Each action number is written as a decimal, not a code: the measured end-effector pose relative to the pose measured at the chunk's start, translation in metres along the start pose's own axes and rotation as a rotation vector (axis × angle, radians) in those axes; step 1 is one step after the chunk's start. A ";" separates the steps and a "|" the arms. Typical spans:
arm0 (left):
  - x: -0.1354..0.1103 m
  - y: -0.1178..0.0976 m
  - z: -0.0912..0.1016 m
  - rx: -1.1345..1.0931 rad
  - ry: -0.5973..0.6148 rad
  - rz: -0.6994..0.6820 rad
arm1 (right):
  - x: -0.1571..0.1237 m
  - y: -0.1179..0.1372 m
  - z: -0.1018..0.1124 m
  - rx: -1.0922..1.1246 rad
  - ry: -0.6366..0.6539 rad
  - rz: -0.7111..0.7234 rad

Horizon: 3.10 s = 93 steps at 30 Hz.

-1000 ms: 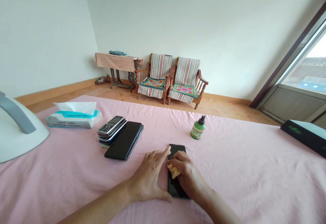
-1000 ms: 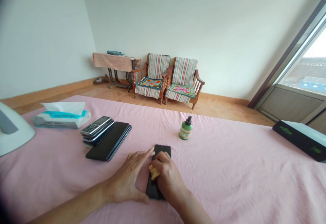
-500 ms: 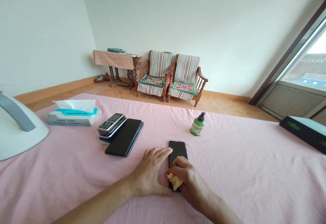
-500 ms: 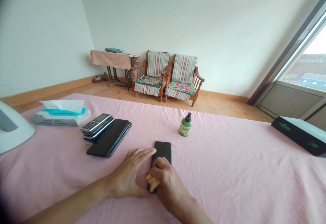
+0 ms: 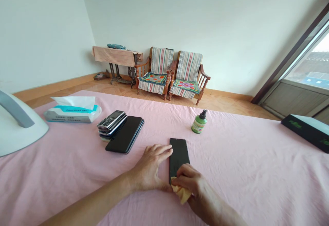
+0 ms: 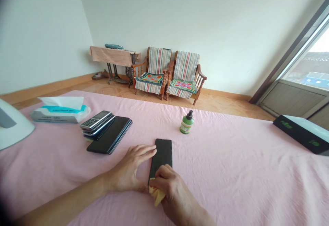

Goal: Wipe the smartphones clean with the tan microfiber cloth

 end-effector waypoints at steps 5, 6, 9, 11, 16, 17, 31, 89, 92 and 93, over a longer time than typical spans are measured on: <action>0.001 0.000 0.001 -0.012 0.030 0.006 | -0.003 -0.003 0.007 0.016 0.076 -0.040; 0.001 0.000 0.001 -0.013 0.037 0.006 | -0.004 -0.004 0.008 0.014 0.084 -0.051; 0.002 -0.001 0.003 -0.009 0.051 0.008 | -0.002 -0.003 0.005 -0.002 0.080 -0.039; 0.002 -0.001 0.005 -0.006 0.054 0.010 | 0.000 0.000 0.001 -0.019 0.067 -0.004; 0.002 0.000 0.005 0.000 0.068 0.005 | -0.003 -0.001 0.005 -0.031 0.110 -0.009; 0.002 0.000 0.005 0.000 0.070 0.002 | -0.004 -0.003 0.007 -0.025 0.117 -0.027; 0.002 0.000 0.003 -0.007 0.051 -0.012 | 0.011 0.002 -0.008 -0.008 0.013 -0.002; -0.003 -0.013 0.004 0.115 0.037 0.024 | -0.022 -0.020 0.027 0.129 0.065 -0.191; -0.003 -0.012 0.003 0.112 0.031 0.017 | -0.020 -0.018 0.025 0.123 0.048 -0.171; -0.003 -0.011 0.002 0.111 0.023 0.016 | -0.017 -0.015 0.023 0.124 0.037 -0.152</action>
Point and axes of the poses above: each hand's wrist, its own x-axis towards the middle knuckle, its own z-axis out of the back of the hand, y = z × x, the point moved 3 cm from there along x, towards the middle knuckle, and after that the axes turned 5 degrees about -x, right-handed, at the moved point
